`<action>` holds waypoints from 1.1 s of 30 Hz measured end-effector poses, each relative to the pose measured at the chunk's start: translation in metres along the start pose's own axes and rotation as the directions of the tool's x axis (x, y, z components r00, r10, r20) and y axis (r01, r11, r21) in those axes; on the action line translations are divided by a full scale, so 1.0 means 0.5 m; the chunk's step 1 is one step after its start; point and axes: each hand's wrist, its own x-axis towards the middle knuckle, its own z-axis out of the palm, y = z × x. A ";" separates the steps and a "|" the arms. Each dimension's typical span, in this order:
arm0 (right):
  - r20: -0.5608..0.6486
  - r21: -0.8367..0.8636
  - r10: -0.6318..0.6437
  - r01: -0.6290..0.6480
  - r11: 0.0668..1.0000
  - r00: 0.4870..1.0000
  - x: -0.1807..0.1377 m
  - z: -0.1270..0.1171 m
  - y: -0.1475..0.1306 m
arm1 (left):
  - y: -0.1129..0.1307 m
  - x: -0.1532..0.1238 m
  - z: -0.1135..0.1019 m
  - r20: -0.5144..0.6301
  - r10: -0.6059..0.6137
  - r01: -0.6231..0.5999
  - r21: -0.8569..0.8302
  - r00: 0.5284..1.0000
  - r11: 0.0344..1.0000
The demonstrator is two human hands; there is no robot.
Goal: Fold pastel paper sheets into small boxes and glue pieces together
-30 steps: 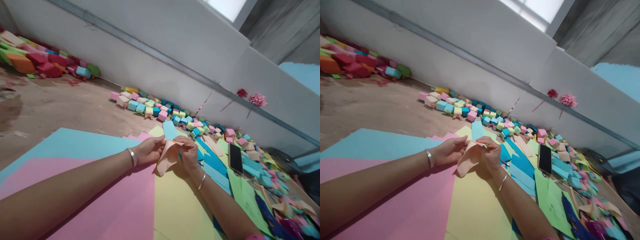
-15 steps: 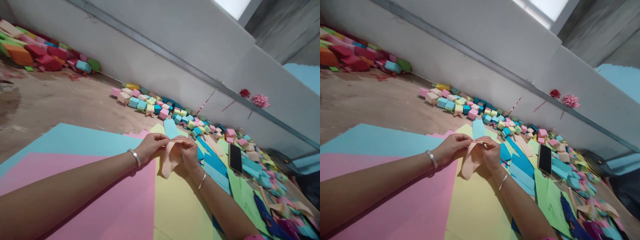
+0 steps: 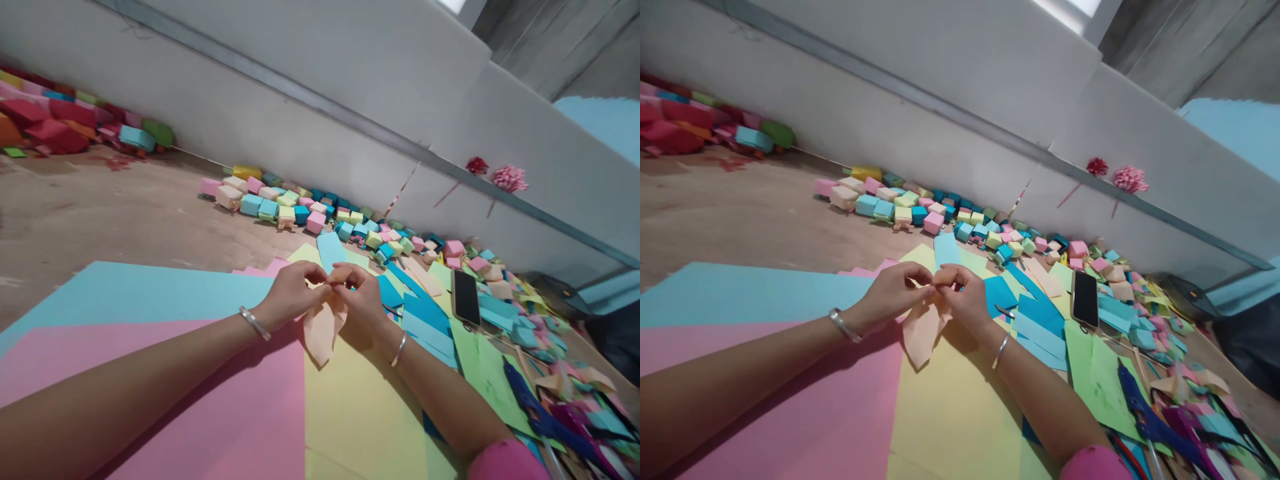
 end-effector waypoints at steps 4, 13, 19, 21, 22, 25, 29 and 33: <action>0.039 -0.076 -0.063 0.065 0.995 0.997 -0.006 0.003 -0.001 | 0.001 -0.004 0.004 -0.027 0.092 -0.086 0.194 0.995 0.977; 0.001 0.135 0.023 -0.023 0.991 1.000 0.009 -0.007 -0.013 | 0.006 0.013 -0.014 -0.030 -0.011 0.016 0.169 0.999 0.985; -0.048 0.234 0.138 -0.123 0.964 0.989 0.020 -0.017 0.008 | 0.001 0.015 -0.014 -0.085 0.001 0.009 0.116 0.996 0.993; -0.005 0.188 0.091 -0.089 0.978 0.996 0.019 -0.015 0.010 | 0.001 0.015 -0.012 -0.124 0.005 0.003 0.057 0.992 0.998; 0.018 0.164 0.058 -0.061 0.985 0.998 0.017 -0.013 0.010 | 0.001 0.015 -0.011 -0.146 0.004 0.002 0.038 0.989 0.999; 0.074 0.171 0.007 -0.020 0.985 0.997 0.013 -0.005 0.009 | 0.002 0.013 -0.008 -0.175 0.021 -0.023 -0.011 0.984 1.000; 0.071 0.283 -0.017 -0.004 0.959 0.997 0.011 0.001 0.014 | 0.001 0.008 -0.008 -0.152 0.119 -0.116 0.028 0.981 0.993; 0.039 0.333 -0.074 0.057 0.941 0.997 0.010 -0.002 0.014 | 0.003 0.004 -0.013 -0.163 0.250 -0.220 0.180 0.955 0.959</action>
